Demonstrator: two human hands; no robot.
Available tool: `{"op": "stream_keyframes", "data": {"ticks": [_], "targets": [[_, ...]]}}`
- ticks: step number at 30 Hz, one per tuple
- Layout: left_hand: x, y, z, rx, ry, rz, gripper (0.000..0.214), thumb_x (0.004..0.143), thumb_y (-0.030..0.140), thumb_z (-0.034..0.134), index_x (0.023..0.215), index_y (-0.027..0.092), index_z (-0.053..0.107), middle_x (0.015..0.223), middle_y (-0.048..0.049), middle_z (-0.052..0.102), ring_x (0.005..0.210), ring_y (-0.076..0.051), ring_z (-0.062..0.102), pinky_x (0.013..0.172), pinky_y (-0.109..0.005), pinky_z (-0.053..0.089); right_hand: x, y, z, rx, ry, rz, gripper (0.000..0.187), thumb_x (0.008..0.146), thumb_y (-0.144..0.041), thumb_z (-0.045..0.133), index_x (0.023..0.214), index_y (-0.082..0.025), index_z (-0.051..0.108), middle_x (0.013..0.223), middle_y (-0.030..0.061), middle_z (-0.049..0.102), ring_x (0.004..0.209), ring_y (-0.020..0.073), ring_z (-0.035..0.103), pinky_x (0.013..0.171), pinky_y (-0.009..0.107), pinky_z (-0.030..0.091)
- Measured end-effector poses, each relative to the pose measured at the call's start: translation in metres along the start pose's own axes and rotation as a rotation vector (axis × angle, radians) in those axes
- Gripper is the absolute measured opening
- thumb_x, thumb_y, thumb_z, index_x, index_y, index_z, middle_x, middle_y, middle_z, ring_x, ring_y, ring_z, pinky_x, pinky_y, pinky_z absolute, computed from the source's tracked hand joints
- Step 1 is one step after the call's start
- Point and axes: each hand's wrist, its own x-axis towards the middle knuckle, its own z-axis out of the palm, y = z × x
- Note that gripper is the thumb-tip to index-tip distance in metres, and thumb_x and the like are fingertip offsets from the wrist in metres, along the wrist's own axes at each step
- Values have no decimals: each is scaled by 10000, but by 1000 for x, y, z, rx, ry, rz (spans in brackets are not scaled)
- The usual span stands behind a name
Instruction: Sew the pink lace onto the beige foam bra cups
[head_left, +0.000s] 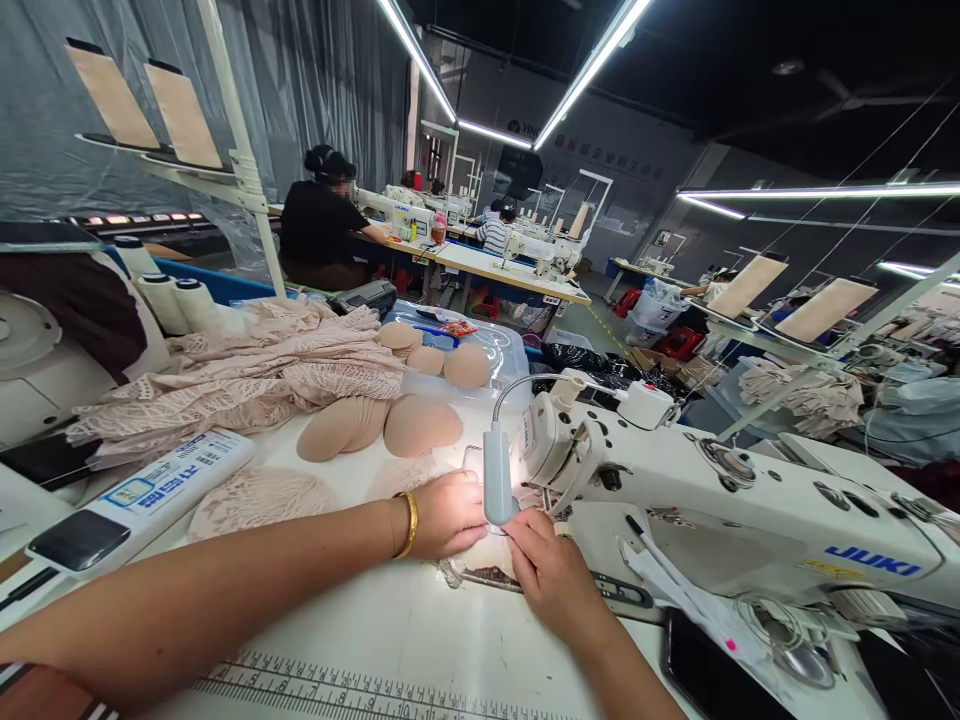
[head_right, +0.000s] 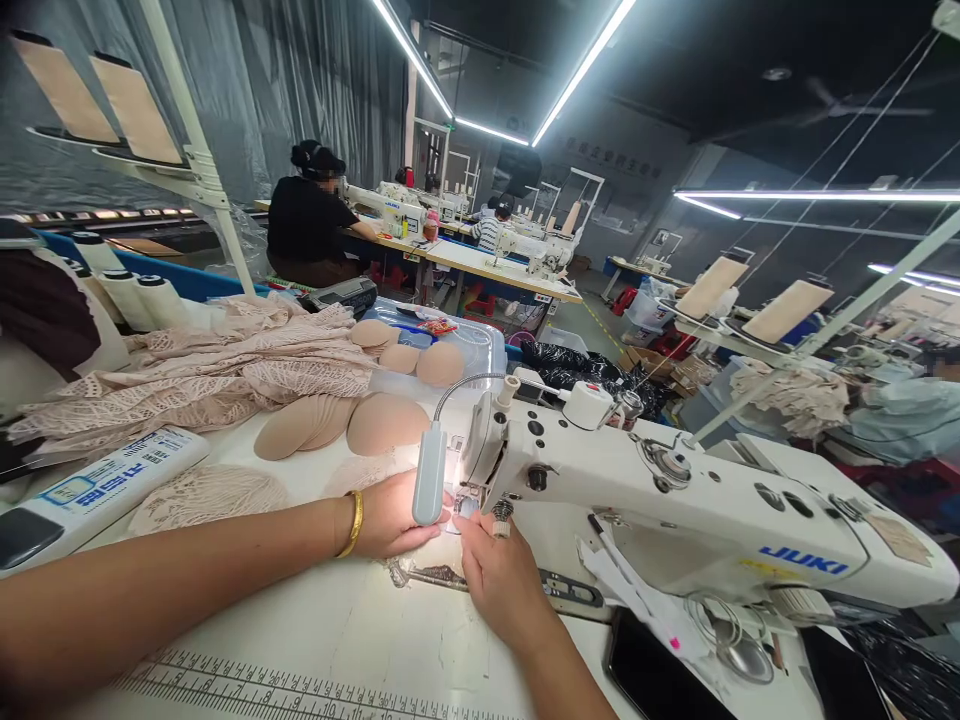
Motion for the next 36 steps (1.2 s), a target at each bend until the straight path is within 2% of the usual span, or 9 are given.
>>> {"op": "stream_keyframes", "data": {"ticks": [16,20,24,28,30,31,33,35,36], "targets": [[11,1,1,102,-151,-185,96,915,272,627,906,189,675,984,-82,700,920,-283,608,847,-422,458,0,5,1,-8,62,-57,325,1013,-140,443,1197,-235,693,948,76,690,769,223,641,616,330,507],[6,-2,3,95,-145,-234,81,864,142,579,902,177,641,913,-87,680,853,-274,611,802,-395,469,-1,-2,-2,41,103,-74,303,1029,-174,429,1126,-225,712,937,81,690,796,225,642,656,336,511],[-14,7,-18,42,-107,-226,173,860,63,522,948,169,626,882,-88,688,809,-251,626,779,-366,492,0,-33,-6,425,41,171,244,1060,-355,485,1173,-245,672,955,57,697,851,224,655,755,353,523],[-46,59,-50,-195,79,-197,248,953,87,485,1107,202,643,1089,-88,739,1032,-229,665,970,-370,481,8,-73,0,1000,19,507,431,984,-513,631,1290,-231,522,800,-18,668,697,177,609,662,291,487],[-61,95,-57,-530,154,-368,173,948,189,607,1109,219,661,1151,-100,735,1099,-257,658,989,-396,484,10,-91,5,1121,75,544,473,920,-487,726,1265,-229,531,727,-55,623,678,159,580,677,271,471],[-68,112,-58,-759,138,-534,141,935,281,680,1060,218,667,1064,-91,741,1000,-243,679,905,-367,513,10,-100,7,1155,109,555,485,891,-469,761,1255,-234,543,720,-62,612,692,156,581,690,266,470],[-76,138,-56,-1356,40,-882,375,885,503,762,1082,202,655,947,-90,748,843,-233,711,757,-339,541,3,-117,13,1194,167,578,486,861,-459,792,1239,-248,572,747,-52,618,728,162,593,714,268,484],[-79,149,-54,-1723,193,-1175,525,824,625,794,1068,183,651,934,-99,754,834,-232,732,771,-340,553,-10,-134,20,1202,205,585,471,849,-484,801,1214,-258,609,810,-23,649,752,175,607,720,280,505],[-78,149,-54,-1803,352,-1276,548,790,623,830,1058,178,655,970,-105,760,877,-235,738,814,-346,557,-19,-142,23,1197,221,580,461,845,-503,803,1198,-262,629,854,-5,669,762,181,615,720,285,513]]}}
